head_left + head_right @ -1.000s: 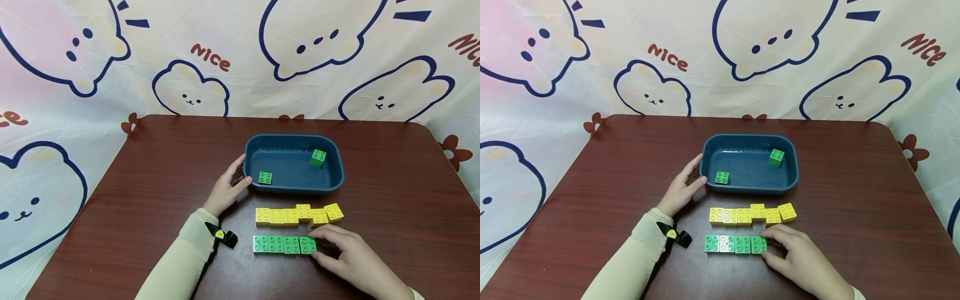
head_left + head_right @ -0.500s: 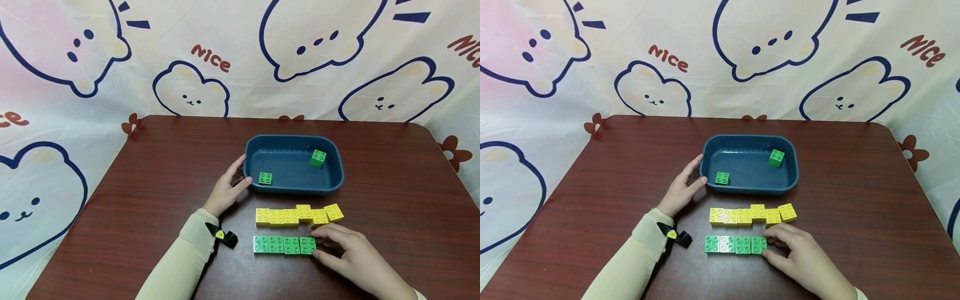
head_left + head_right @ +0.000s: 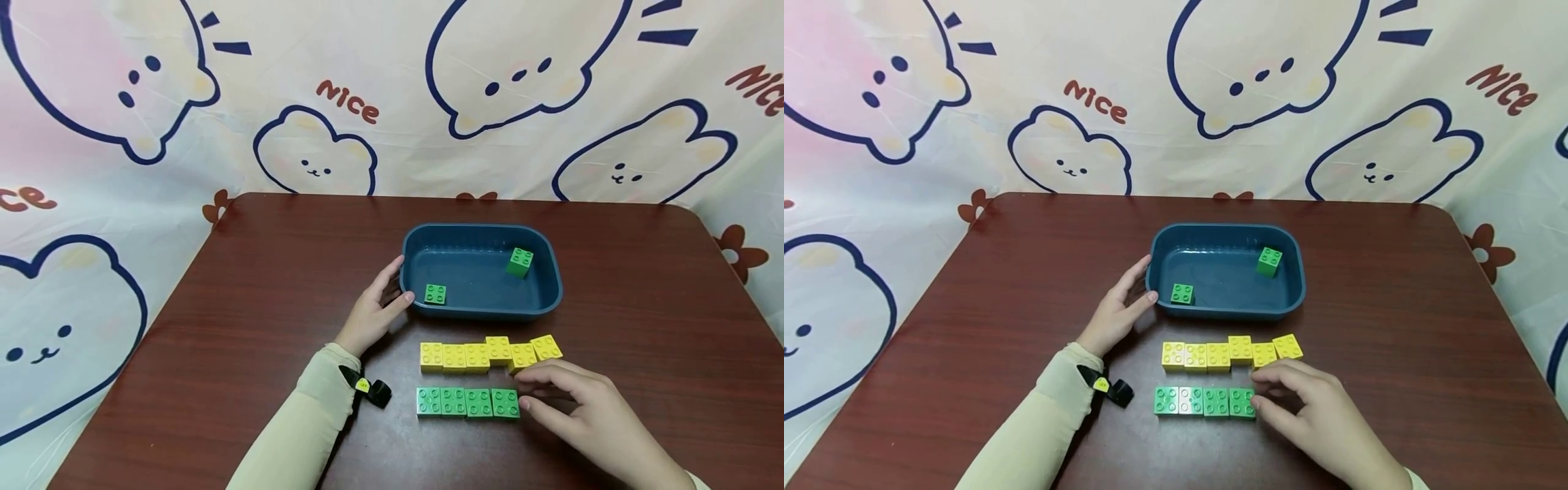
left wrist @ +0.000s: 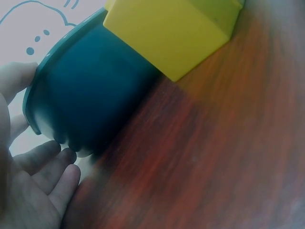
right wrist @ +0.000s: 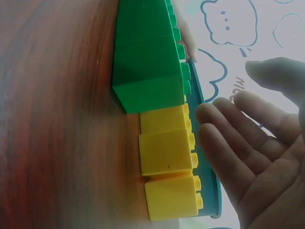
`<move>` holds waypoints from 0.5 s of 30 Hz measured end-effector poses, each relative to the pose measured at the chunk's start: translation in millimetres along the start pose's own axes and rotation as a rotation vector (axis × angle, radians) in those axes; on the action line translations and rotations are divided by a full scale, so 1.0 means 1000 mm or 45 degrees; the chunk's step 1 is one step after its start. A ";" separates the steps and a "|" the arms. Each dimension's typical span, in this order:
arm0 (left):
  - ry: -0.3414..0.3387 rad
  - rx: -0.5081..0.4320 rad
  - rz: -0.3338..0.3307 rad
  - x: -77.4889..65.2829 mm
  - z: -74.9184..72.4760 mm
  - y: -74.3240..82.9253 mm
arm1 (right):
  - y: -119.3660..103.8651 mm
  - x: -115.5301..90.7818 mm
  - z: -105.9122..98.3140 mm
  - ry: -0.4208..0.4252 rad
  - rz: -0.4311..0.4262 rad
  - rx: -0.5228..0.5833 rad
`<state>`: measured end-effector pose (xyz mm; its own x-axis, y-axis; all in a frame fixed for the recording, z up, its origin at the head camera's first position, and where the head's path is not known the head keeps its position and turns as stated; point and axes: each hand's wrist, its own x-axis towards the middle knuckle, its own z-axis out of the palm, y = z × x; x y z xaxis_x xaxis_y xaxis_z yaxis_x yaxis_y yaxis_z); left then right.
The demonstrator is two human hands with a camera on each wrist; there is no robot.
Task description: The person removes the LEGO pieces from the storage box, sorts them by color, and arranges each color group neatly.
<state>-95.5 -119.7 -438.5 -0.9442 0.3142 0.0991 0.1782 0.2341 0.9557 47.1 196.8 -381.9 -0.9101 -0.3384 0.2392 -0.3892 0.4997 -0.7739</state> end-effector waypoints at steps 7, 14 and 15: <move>-0.009 -0.014 0.009 0.000 0.000 0.001 | -0.009 0.003 -0.006 -0.012 0.087 0.025; -0.004 -0.017 0.006 0.000 0.000 0.001 | -0.012 0.017 -0.013 -0.034 0.044 -0.006; -0.004 -0.017 0.006 -0.001 0.000 0.001 | -0.012 0.020 -0.014 -0.049 0.041 -0.020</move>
<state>-94.8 -119.8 -437.9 -0.9424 0.3182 0.1031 0.1792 0.2201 0.9589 32.1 195.0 -359.8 -0.9162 -0.3521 0.1913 -0.3622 0.5230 -0.7716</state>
